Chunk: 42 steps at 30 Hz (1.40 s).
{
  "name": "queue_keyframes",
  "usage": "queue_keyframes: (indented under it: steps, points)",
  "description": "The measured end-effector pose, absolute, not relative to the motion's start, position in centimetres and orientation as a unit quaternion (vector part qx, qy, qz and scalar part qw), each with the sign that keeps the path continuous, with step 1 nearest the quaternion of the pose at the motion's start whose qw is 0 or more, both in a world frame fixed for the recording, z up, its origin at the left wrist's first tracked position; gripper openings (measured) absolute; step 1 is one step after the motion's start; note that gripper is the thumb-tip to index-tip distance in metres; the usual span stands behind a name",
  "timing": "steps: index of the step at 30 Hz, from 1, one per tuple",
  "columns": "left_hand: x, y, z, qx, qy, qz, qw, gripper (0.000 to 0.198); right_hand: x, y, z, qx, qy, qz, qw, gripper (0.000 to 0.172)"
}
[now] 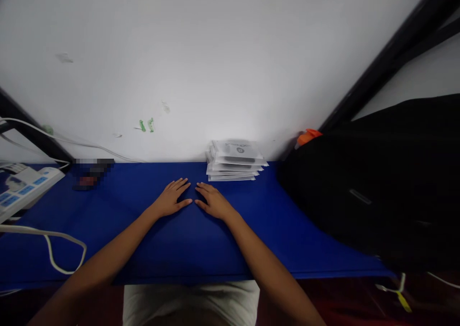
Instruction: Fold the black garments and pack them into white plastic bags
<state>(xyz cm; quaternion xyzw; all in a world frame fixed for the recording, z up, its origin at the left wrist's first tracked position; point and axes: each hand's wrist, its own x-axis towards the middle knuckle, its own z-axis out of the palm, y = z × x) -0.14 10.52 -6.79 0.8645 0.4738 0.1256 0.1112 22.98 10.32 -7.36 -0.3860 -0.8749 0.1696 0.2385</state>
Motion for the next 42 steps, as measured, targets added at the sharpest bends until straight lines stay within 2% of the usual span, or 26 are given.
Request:
queue_keyframes:
  steps: [42]
  points:
    - [-0.35, 10.51, -6.73, 0.86, 0.477, 0.134, 0.121, 0.066, 23.47, 10.85, -7.58, -0.37, -0.878, 0.197, 0.23, 0.048]
